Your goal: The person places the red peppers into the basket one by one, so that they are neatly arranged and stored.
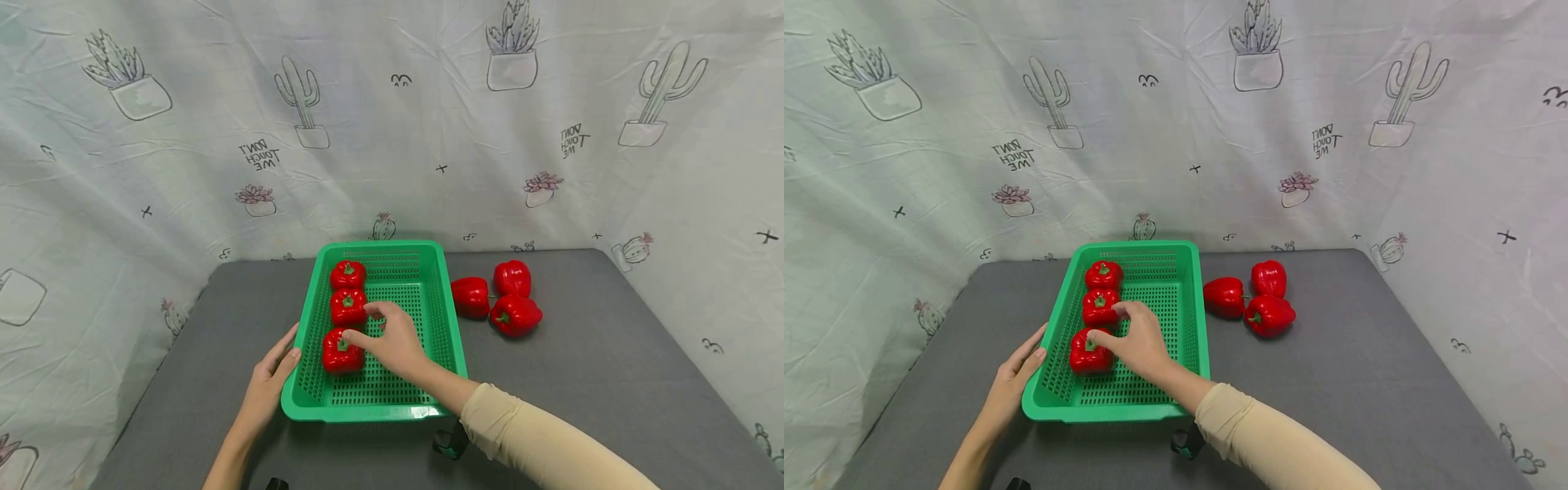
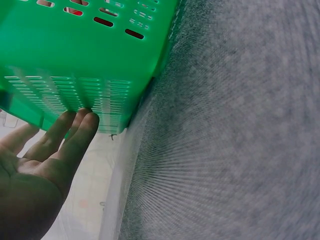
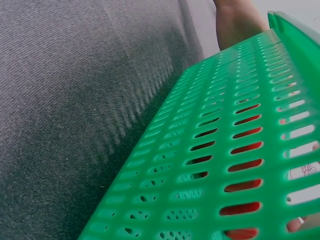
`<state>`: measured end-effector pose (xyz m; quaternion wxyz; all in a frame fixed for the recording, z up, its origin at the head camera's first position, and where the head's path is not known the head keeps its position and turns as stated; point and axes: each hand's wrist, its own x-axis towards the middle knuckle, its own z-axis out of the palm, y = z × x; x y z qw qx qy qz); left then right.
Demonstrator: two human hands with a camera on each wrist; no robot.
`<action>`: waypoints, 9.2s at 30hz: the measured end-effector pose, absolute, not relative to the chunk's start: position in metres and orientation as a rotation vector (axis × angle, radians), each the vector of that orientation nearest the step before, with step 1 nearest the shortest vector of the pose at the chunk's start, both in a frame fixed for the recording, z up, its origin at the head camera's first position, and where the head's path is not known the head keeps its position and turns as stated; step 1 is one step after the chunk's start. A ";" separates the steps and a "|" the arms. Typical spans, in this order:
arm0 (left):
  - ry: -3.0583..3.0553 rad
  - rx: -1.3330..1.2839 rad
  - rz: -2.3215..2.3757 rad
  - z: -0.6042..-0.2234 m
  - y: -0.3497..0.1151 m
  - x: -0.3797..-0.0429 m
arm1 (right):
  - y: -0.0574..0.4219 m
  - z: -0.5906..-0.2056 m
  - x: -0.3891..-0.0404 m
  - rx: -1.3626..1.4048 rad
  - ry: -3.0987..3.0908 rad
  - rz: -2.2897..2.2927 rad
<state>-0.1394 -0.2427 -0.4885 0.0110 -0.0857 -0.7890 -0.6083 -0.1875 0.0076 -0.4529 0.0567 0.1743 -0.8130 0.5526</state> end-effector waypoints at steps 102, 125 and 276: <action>-2.473 -0.270 -1.909 -0.486 -0.247 -0.142 | 0.300 -0.482 -0.243 0.715 -2.844 1.085; -2.473 -0.253 -1.940 -0.484 -0.246 -0.141 | 0.301 -0.480 -0.229 0.636 -2.854 1.089; -2.467 -0.302 -1.914 -0.488 -0.253 -0.136 | 0.045 -0.448 -0.298 0.248 -2.765 1.796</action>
